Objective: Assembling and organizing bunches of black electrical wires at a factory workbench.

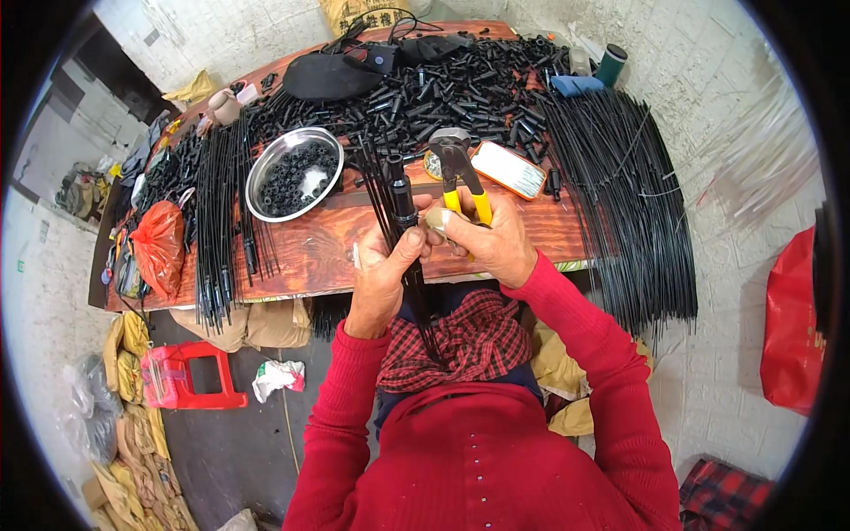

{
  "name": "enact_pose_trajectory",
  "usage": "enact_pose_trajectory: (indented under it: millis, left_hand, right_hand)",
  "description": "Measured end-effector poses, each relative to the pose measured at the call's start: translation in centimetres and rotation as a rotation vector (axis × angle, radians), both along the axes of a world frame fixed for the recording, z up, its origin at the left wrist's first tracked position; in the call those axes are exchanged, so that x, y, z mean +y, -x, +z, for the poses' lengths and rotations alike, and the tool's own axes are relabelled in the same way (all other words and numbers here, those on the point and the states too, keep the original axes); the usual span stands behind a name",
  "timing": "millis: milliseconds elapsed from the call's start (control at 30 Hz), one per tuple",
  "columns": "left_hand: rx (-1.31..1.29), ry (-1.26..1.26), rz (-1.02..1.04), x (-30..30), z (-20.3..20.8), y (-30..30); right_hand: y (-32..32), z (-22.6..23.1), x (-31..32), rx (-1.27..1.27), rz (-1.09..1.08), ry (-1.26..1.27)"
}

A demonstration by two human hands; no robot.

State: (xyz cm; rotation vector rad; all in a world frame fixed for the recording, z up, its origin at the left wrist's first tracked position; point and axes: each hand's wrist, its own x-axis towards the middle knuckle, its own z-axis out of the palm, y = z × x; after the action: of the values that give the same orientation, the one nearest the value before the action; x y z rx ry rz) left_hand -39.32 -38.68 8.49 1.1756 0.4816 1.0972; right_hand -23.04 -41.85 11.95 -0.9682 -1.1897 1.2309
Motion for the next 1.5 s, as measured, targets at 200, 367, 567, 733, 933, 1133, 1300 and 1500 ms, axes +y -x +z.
enact_pose_trajectory:
  millis: [200,367,567,733,933,1133,1300,1500]
  left_hand:
    - [-0.006,0.01,-0.006,-0.2,0.0,-0.1]
    - [-0.006,0.013,-0.005,-0.2,-0.1,-0.1]
    - [0.0,0.013,-0.006,-0.1,-0.1,-0.1]
    - [0.008,0.004,-0.003,0.0,-0.3,0.0]
    - [-0.007,0.012,-0.006,0.0,-0.3,0.0]
    - [-0.009,0.026,0.0,-0.2,-0.2,0.0]
    - [0.009,0.019,0.013,-0.3,-0.2,-0.1]
    - [0.003,0.032,0.024,-0.3,-0.4,-0.6]
  right_hand:
    - [-0.1,0.8,-0.2,-0.018,0.006,0.038]
    - [-0.2,0.6,-0.2,-0.02,-0.001,0.04]
    - [-0.4,-0.1,0.1,-0.017,0.02,0.032]
    - [-0.2,-0.1,0.2,0.044,0.032,0.036]
    - [-0.2,0.0,0.1,0.022,0.039,0.064]
    - [-0.2,-0.1,0.1,0.037,0.048,0.049]
    - [-0.1,0.2,0.0,0.04,0.013,0.06]
    - [0.2,-0.3,0.1,-0.289,-0.165,-0.148]
